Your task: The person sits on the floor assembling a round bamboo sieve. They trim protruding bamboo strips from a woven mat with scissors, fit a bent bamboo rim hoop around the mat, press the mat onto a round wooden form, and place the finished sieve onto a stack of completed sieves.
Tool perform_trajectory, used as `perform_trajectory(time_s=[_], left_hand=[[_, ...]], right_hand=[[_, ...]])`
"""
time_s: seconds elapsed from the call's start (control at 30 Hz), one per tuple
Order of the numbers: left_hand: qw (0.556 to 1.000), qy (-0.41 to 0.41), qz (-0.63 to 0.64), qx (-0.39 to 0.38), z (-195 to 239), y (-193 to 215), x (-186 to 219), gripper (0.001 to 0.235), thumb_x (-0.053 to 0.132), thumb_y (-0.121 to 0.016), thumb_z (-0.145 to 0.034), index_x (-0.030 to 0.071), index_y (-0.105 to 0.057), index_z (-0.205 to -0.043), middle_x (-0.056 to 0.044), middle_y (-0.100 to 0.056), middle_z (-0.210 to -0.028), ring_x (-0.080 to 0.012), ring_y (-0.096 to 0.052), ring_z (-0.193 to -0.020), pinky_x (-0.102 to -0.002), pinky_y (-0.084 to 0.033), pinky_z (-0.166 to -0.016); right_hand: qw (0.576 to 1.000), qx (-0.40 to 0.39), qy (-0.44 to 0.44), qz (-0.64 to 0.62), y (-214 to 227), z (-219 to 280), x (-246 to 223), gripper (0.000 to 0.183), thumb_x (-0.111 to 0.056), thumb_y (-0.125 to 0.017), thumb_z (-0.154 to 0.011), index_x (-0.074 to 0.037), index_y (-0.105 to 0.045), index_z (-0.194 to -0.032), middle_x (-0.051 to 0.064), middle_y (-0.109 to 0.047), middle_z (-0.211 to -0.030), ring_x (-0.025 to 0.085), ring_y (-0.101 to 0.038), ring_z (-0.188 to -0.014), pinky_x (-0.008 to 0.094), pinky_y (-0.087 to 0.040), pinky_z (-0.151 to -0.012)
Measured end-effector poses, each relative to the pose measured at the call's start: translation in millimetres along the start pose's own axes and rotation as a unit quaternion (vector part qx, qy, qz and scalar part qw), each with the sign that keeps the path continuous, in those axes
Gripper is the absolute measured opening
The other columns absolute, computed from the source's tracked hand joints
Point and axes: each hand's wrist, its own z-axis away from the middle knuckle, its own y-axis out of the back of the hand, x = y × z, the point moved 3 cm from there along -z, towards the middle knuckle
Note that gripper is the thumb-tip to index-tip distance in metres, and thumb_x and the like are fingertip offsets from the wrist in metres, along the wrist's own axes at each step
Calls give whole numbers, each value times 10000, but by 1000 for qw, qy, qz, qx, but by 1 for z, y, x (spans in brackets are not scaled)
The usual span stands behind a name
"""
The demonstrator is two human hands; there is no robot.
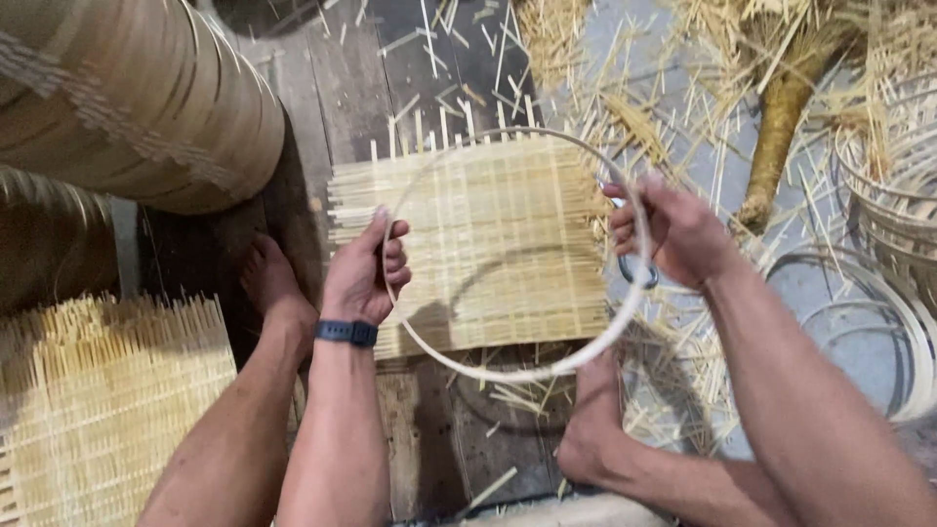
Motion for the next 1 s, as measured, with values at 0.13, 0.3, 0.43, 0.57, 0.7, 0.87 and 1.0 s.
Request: perform_trajectory(time_s=[0.13,0.3,0.43,0.57,0.7,0.87,1.0], left_hand=[[993,-6,116,4,-14,16,-23,388,376,-532,-973,42,-701,-1075,-97,-695,-766,-138,-601,-566,-262,-530,-515],[976,-158,-50,139,-56,69,-70,270,99,-743,-895,44,-716,-1159,-142,-720,-941,-165,-678,-698,-329,-594,-600],[868,-301,-340,203,-66,82,-56,348,65,-770,-821,36,-747,-1167,-130,-791,-975,-172,-716,-783,-323,-589,-687],[819,-172,-489,247,-67,71,-43,228,149,-800,-817,22,-827,-1004,-110,-794,-842,-207,-736,-737,-366,-579,-746],[791,-187,-517,269,-52,66,-35,198,162,-837,-821,39,-830,-977,-123,-784,-824,-209,-751,-715,-354,-606,-741],[847,-135,-436,272,-70,85,-40,220,54,-821,-765,62,-801,-983,-80,-797,-866,-160,-757,-714,-333,-628,-683],[856,-113,-420,281,-71,85,-37,210,13,-868,-747,0,-815,-950,-103,-805,-869,-152,-747,-712,-313,-647,-707]], right_hand=[[992,4,94,-84,51,-50,74,292,-157,-592,-1033,-16,-536,-1283,131,-638,-1016,177,-635,-871,322,-555,-743],[978,147,122,89,36,-83,115,344,-178,-599,-953,-17,-596,-1257,134,-738,-1002,211,-724,-843,374,-595,-735],[871,227,178,397,23,-85,114,268,-179,-739,-922,-56,-764,-1159,105,-768,-968,207,-733,-851,349,-566,-790],[792,214,268,505,18,-92,119,262,-163,-789,-869,-108,-798,-1125,167,-726,-888,321,-695,-838,419,-533,-793],[820,213,249,469,10,-83,111,310,-209,-735,-929,-156,-767,-1233,174,-711,-919,319,-697,-841,425,-536,-785],[780,219,293,508,17,-100,129,258,-216,-787,-919,-113,-790,-1155,188,-715,-913,344,-696,-868,445,-536,-802],[827,239,198,468,16,-100,120,259,-251,-797,-864,-173,-808,-1111,176,-745,-919,308,-732,-838,398,-556,-838]])
